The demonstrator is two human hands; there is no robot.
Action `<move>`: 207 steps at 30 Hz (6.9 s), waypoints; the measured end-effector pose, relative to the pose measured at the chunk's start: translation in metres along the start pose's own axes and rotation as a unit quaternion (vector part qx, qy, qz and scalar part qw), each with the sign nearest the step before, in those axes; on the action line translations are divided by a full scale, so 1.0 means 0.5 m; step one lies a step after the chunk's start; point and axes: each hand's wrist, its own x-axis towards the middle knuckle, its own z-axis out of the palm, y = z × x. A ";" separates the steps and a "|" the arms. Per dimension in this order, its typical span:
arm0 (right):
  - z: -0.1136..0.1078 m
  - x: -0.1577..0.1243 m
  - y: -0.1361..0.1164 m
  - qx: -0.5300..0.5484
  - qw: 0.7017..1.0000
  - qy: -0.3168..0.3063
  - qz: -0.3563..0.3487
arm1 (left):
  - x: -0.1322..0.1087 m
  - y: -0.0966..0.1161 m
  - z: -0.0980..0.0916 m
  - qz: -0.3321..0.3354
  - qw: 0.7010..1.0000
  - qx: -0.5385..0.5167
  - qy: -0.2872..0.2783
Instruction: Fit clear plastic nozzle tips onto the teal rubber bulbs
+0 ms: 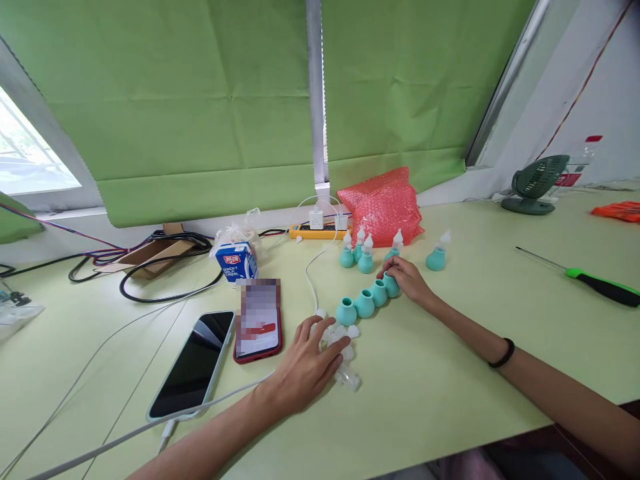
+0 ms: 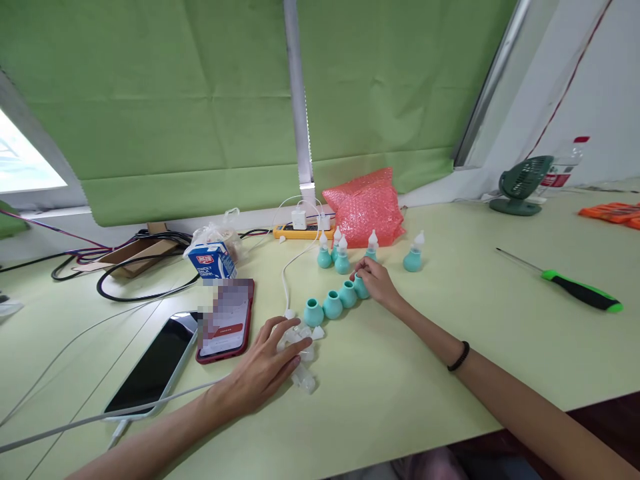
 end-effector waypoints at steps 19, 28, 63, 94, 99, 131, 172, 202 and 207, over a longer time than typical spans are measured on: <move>0.005 0.009 -0.011 -0.055 0.993 0.001 -0.105 | 0.000 0.005 -0.002 0.007 0.999 -0.042 -0.016; 0.003 0.071 -0.052 -0.349 0.914 -0.092 -0.186 | -0.003 0.007 -0.009 0.028 0.999 0.001 -0.032; 0.088 -0.223 -0.143 -0.316 0.736 -0.287 -0.526 | -0.015 0.001 0.009 0.088 0.979 -0.146 0.112; 0.094 -0.218 -0.129 -0.290 0.797 -0.236 -0.474 | 0.009 0.011 0.014 -0.210 0.795 -0.566 0.049; 0.097 -0.216 -0.130 -0.294 0.795 -0.238 -0.474 | 0.005 0.010 0.010 -0.207 0.790 -0.576 0.040; 0.099 -0.227 -0.128 -0.252 0.788 -0.223 -0.516 | 0.045 -0.053 0.017 -0.290 0.884 -0.317 0.182; 0.104 -0.231 -0.146 0.143 0.945 -0.292 -0.039 | -0.002 0.026 0.008 -0.149 0.878 -0.345 0.296; 0.117 -0.250 -0.147 0.067 0.967 -0.237 -0.067 | 0.013 0.021 0.000 0.084 0.927 -0.072 0.359; 0.120 -0.250 -0.145 0.080 0.967 -0.227 -0.080 | 0.013 0.021 -0.001 0.086 0.924 -0.082 0.364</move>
